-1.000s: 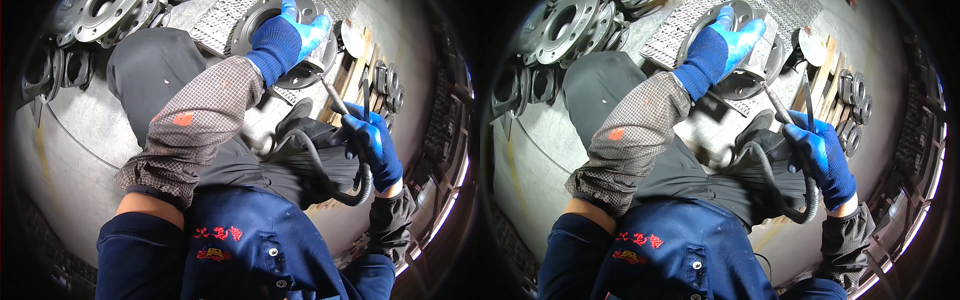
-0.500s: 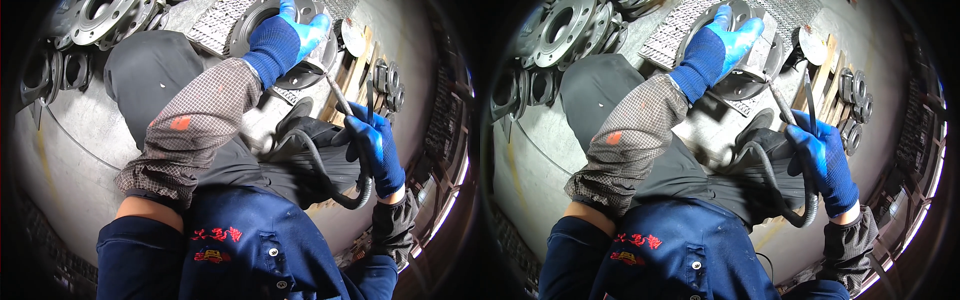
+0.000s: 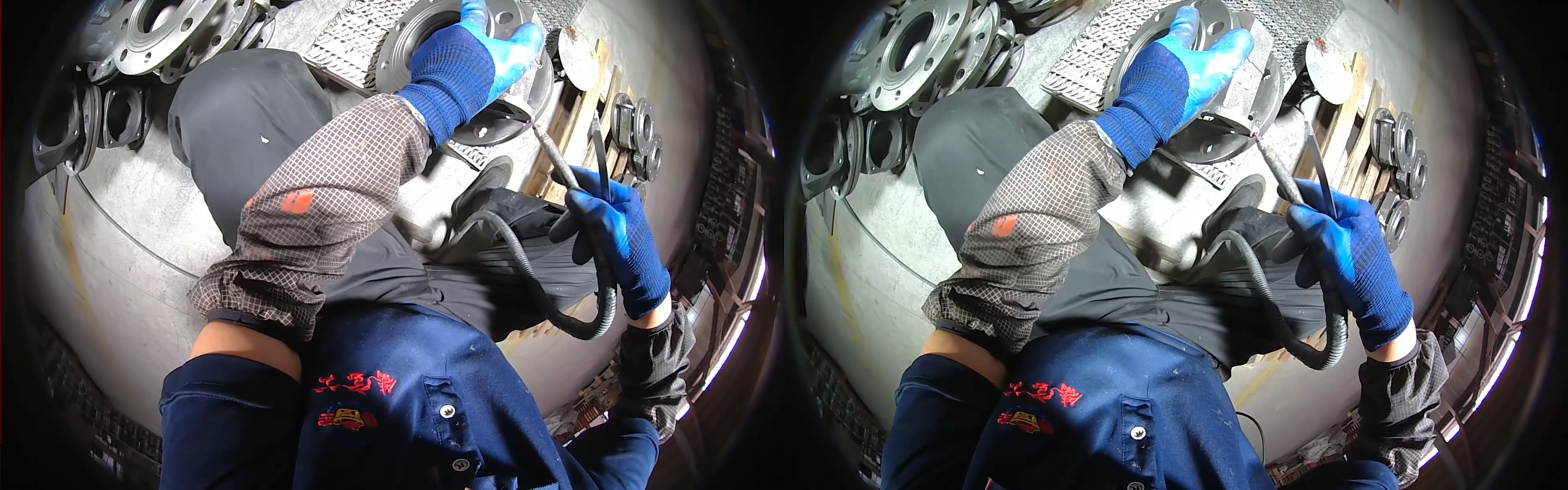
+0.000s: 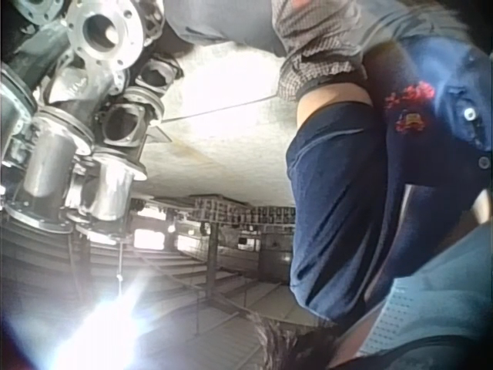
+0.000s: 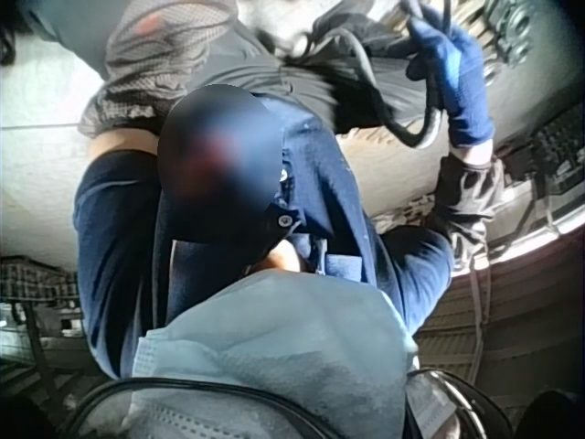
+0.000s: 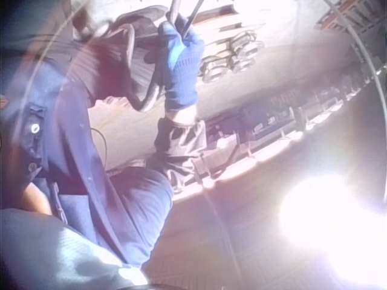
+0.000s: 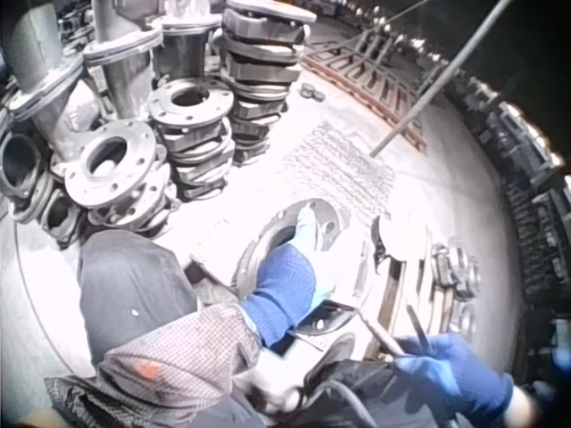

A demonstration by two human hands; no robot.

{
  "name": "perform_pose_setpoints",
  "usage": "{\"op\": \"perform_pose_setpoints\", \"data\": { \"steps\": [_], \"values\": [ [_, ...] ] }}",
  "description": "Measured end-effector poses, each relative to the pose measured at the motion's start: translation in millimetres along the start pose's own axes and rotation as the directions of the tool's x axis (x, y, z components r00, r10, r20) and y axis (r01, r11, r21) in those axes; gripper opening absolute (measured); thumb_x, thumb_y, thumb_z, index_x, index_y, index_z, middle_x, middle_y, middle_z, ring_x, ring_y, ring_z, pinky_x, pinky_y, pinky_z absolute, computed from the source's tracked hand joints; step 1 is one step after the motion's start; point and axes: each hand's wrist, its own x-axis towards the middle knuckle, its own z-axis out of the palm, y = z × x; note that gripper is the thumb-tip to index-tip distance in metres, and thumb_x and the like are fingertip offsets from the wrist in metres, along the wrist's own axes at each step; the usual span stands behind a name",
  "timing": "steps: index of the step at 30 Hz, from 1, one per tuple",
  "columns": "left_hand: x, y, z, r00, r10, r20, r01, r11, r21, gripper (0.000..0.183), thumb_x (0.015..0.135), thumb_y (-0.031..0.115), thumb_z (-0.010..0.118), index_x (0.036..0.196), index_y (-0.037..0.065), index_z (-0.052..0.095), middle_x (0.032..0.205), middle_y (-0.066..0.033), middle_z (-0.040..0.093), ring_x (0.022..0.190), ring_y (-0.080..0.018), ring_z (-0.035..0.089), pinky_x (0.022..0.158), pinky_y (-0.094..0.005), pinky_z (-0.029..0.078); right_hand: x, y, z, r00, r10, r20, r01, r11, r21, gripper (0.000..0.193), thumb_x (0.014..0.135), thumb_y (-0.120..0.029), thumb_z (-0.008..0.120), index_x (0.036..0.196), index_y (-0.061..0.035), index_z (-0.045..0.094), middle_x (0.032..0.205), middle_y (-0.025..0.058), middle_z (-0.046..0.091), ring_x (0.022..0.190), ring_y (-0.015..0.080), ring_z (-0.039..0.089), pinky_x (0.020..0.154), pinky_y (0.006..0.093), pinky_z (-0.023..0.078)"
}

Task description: The person picks up metal flanges from a pile on the floor and uses a handheld grinding tool to smooth the internal and external edges of the components. They turn the flanges over by hand to work on different sides and then place the finished parts onto a wooden pallet.

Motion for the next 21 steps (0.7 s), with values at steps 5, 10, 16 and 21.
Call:
{"op": "perform_pose_setpoints", "data": {
  "steps": [5, 10, 16, 21],
  "values": [
    [9.2, -3.5, -12.3, 0.881, -0.330, 0.339, 0.466, 0.725, -0.507, 0.068, 0.084, 0.045, 0.046, 0.136, 0.006, 0.027, 0.120, -0.0197, 0.049, 0.109, -0.0341, 0.048, 0.090, -0.0520, 0.038, 0.8, 1.5, -2.1, 1.000, 0.002, -0.025, -0.002, 1.000, -0.011, 0.038, 0.086, -0.019, 0.051, 0.117, 0.0034, 0.052, 0.062, 0.0109, 0.061, 0.042, 0.0122, 0.054, 0.041, 0.0228, 0.043],
    [6.9, -0.6, -11.2, 0.615, -0.444, 0.652, 0.754, 0.087, -0.651, 0.086, 0.081, 0.056, 0.047, 0.139, -0.001, 0.018, 0.109, -0.0277, 0.055, 0.099, -0.0352, 0.057, 0.088, -0.0381, 0.044, 5.7, -0.2, -7.7, 0.999, -0.032, -0.023, 0.032, 0.999, -0.007, 0.039, 0.087, -0.020, 0.052, 0.116, 0.0045, 0.052, 0.061, 0.0096, 0.059, 0.042, 0.0119, 0.053, 0.040, 0.0222, 0.042],
    [6.0, -1.6, -11.9, 0.600, -0.507, 0.619, 0.746, 0.076, -0.661, 0.076, 0.085, 0.046, 0.050, 0.136, -0.004, 0.024, 0.116, -0.0236, 0.054, 0.104, -0.0289, 0.055, 0.090, -0.0314, 0.043, 5.7, -3.6, -9.7, 0.999, -0.034, -0.014, 0.034, 0.999, -0.024, 0.041, 0.086, -0.022, 0.053, 0.117, 0.0047, 0.051, 0.060, 0.0087, 0.059, 0.042, 0.0115, 0.053, 0.041, 0.0220, 0.042],
    [4.0, 1.8, 2.6, 0.641, -0.518, 0.567, 0.618, -0.089, -0.781, 0.073, 0.086, 0.041, 0.054, 0.134, -0.007, 0.027, 0.118, -0.0214, 0.054, 0.106, -0.0254, 0.055, 0.089, -0.0276, 0.044, 7.7, -3.6, -15.3, 0.999, -0.048, -0.012, 0.048, 0.999, -0.026, 0.044, 0.085, -0.024, 0.053, 0.117, 0.0062, 0.051, 0.063, 0.0118, 0.062, 0.041, 0.0123, 0.052, 0.039, 0.0215, 0.042]
  ]
}}
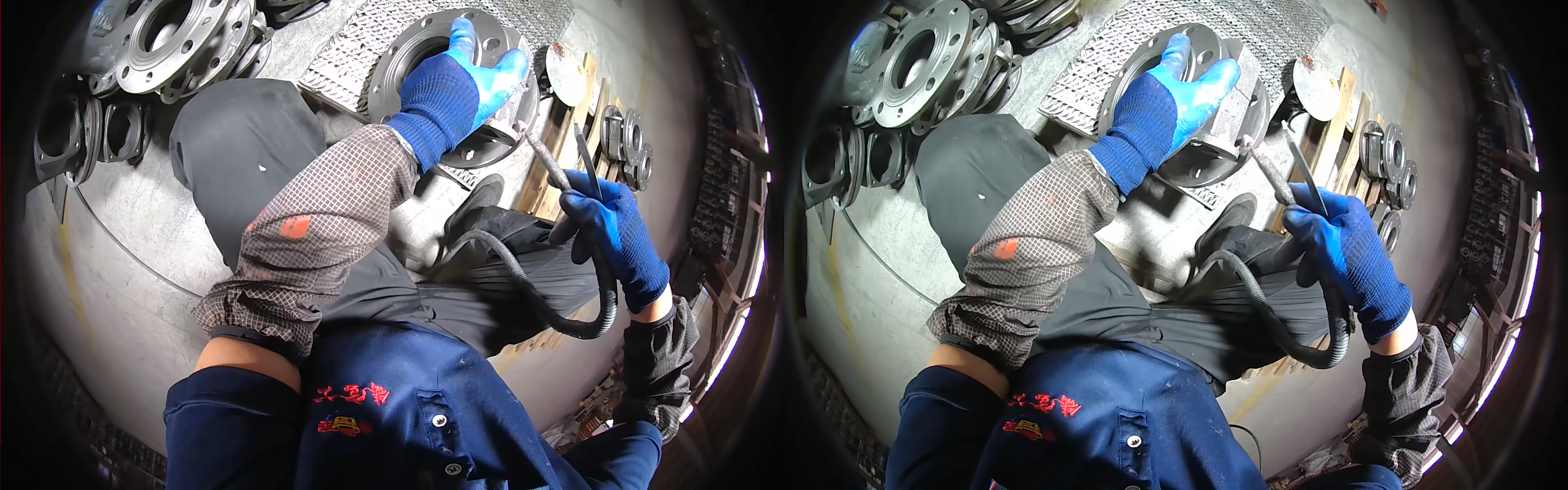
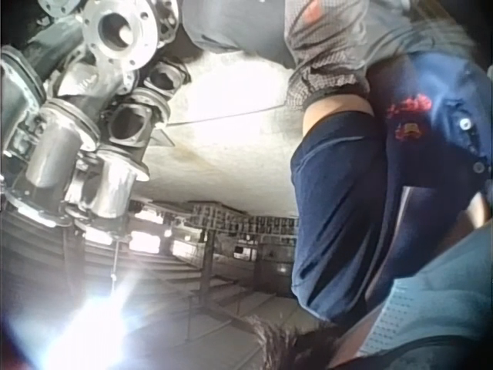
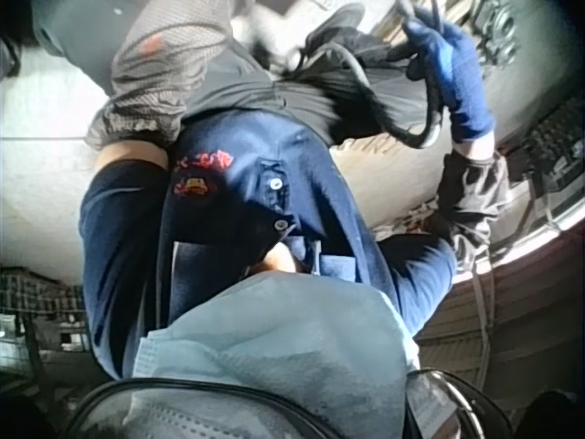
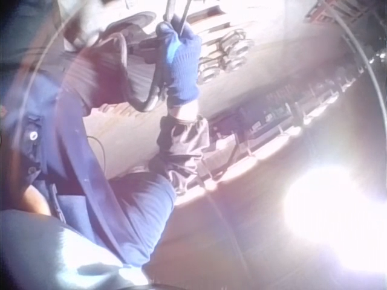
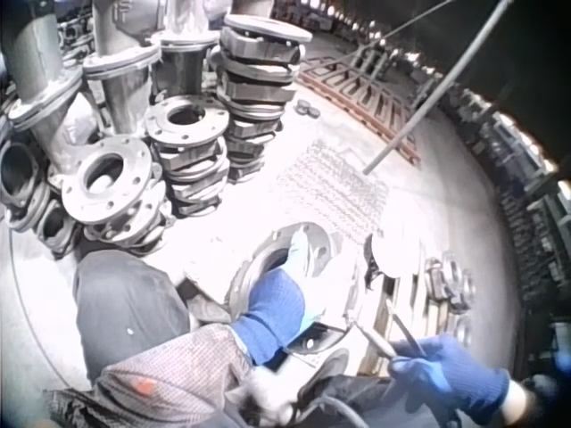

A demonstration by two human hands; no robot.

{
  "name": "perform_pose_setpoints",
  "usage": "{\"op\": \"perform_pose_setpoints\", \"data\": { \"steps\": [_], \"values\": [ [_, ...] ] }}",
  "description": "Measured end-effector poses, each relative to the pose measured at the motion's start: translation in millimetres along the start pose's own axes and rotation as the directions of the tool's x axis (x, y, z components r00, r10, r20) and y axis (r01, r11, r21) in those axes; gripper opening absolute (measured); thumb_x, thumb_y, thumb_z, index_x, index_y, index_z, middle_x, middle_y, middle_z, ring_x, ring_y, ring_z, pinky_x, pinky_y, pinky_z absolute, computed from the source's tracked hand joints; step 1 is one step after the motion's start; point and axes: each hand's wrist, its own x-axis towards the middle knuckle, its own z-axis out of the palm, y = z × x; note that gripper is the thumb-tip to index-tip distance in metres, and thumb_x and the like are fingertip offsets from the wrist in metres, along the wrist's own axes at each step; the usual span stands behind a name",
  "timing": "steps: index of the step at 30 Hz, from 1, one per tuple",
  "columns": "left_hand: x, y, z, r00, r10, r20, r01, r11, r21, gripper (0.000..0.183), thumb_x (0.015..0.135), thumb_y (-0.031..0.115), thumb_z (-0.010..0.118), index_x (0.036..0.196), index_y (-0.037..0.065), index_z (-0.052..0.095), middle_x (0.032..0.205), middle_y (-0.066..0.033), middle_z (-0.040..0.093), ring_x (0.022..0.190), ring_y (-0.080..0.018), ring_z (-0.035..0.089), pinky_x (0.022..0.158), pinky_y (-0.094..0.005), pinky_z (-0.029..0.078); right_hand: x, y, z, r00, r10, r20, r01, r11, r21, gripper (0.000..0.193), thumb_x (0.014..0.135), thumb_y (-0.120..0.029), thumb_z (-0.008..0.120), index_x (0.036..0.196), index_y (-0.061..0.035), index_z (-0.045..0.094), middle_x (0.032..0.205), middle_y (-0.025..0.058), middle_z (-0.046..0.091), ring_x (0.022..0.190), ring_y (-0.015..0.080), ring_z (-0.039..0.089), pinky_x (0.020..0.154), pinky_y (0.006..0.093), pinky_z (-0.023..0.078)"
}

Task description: The person picks up metal flanges from a pile on the floor and uses a handheld grinding tool to smooth the internal and external edges of the components. They turn the flanges over by hand to work on different sides and then place the finished parts onto a wooden pallet.

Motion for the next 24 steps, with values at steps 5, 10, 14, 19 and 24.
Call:
{"op": "perform_pose_setpoints", "data": {
  "steps": [5, 10, 14, 19, 24],
  "values": [
    [-11.4, 25.8, -9.6, 0.998, -0.046, -0.039, 0.054, 0.974, 0.222, 0.082, 0.080, 0.045, 0.061, 0.135, -0.006, 0.027, 0.109, -0.0234, 0.058, 0.100, -0.0260, 0.059, 0.082, -0.0279, 0.048, -6.0, -3.3, -0.9, 1.000, 0.017, 0.002, -0.017, 1.000, -0.016, 0.039, 0.087, -0.019, 0.050, 0.117, 0.0061, 0.050, 0.062, 0.0120, 0.062, 0.043, 0.0119, 0.053, 0.042, 0.0223, 0.043],
    [-15.1, 35.6, -8.6, 0.996, -0.061, -0.058, 0.076, 0.949, 0.306, 0.080, 0.081, 0.042, 0.063, 0.134, -0.007, 0.029, 0.107, -0.0200, 0.059, 0.097, -0.0230, 0.060, 0.078, -0.0262, 0.049, -5.4, -4.2, -4.2, 0.999, 0.044, 0.006, -0.043, 0.997, -0.064, 0.040, 0.086, -0.017, 0.049, 0.119, 0.0064, 0.049, 0.062, 0.0111, 0.061, 0.044, 0.0126, 0.055, 0.041, 0.0228, 0.044],
    [-10.0, 19.3, -6.3, 0.998, -0.036, -0.052, 0.041, 0.994, 0.097, 0.078, 0.082, 0.044, 0.059, 0.133, -0.006, 0.029, 0.108, -0.0176, 0.059, 0.096, -0.0212, 0.059, 0.079, -0.0273, 0.048, -4.5, -1.5, -5.7, 0.998, 0.059, 0.037, -0.055, 0.994, -0.093, 0.040, 0.086, -0.017, 0.050, 0.118, 0.0065, 0.050, 0.062, 0.0115, 0.061, 0.044, 0.0125, 0.055, 0.041, 0.0229, 0.044],
    [-6.4, 16.2, -6.9, 0.999, -0.013, -0.033, 0.017, 0.992, 0.124, 0.069, 0.086, 0.048, 0.050, 0.132, -0.002, 0.033, 0.109, -0.0174, 0.059, 0.097, -0.0241, 0.060, 0.081, -0.0302, 0.047, -6.0, -7.4, -8.8, 0.994, 0.089, 0.069, -0.077, 0.984, -0.164, 0.038, 0.086, -0.013, 0.050, 0.117, 0.0075, 0.050, 0.064, 0.0124, 0.062, 0.047, 0.0141, 0.058, 0.040, 0.0241, 0.045],
    [-18.0, 38.8, -12.2, 0.999, -0.017, -0.045, 0.027, 0.971, 0.238, 0.067, 0.089, 0.051, 0.043, 0.131, 0.000, 0.035, 0.110, -0.0169, 0.059, 0.098, -0.0252, 0.059, 0.082, -0.0316, 0.047, 5.4, 12.3, -20.3, 0.983, -0.114, -0.145, 0.116, 0.993, 0.005, 0.043, 0.085, -0.021, 0.051, 0.119, 0.0062, 0.048, 0.061, 0.0099, 0.060, 0.042, 0.0104, 0.052, 0.038, 0.0210, 0.042]
  ]
}}
